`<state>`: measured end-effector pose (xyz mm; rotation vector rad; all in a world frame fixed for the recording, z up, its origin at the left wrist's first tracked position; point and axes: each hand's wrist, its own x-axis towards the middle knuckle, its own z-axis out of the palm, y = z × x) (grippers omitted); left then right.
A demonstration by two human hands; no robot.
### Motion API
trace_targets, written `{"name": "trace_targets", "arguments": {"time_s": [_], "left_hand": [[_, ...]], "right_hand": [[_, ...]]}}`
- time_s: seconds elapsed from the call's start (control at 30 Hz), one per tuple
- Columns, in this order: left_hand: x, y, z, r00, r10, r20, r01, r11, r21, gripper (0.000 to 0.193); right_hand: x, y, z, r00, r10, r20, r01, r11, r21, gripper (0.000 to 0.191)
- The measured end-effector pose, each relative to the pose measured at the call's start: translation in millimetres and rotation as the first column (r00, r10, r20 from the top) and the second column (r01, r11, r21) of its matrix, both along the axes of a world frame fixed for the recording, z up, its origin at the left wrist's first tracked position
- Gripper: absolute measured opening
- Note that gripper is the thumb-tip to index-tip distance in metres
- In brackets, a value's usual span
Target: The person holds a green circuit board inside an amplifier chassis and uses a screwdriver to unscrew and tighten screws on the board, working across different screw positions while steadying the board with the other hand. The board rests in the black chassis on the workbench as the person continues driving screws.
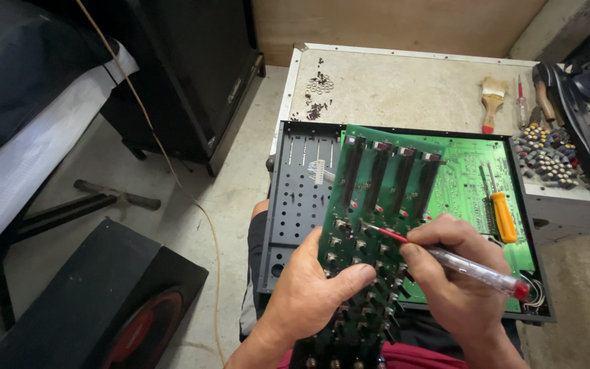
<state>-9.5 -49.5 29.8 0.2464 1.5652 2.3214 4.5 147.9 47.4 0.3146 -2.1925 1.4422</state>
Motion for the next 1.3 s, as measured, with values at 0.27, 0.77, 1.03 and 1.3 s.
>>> {"name": "trace_targets", "arguments": {"time_s": [0.27, 0.77, 1.03, 1.3], "left_hand": [[0.5, -0.5, -3.0, 1.0, 0.004, -0.002, -0.004, 0.999, 0.04, 0.044], [-2.9, -0.7, -9.5, 1.0, 0.011, -0.023, -0.011, 1.0, 0.003, 0.042], [-2.8, -0.5, -8.6, 1.0, 0.017, 0.005, -0.017, 1.0, -0.02, 0.043], [-2.6, -1.0, -6.9, 1.0, 0.008, -0.016, -0.008, 1.0, -0.005, 0.042]], "right_hand": [[-0.7, -4.1, 6.9, 0.997, 0.026, -0.066, -0.019, 0.993, 0.117, 0.015], [-3.2, -0.1, -7.9, 1.0, 0.015, -0.015, -0.016, 1.0, -0.026, 0.016], [-3.6, -2.9, -3.8, 1.0, -0.008, 0.015, 0.008, 1.0, 0.007, 0.014], [-4.3, -3.8, 0.6, 1.0, -0.016, 0.017, 0.015, 0.999, 0.052, 0.014]]}}
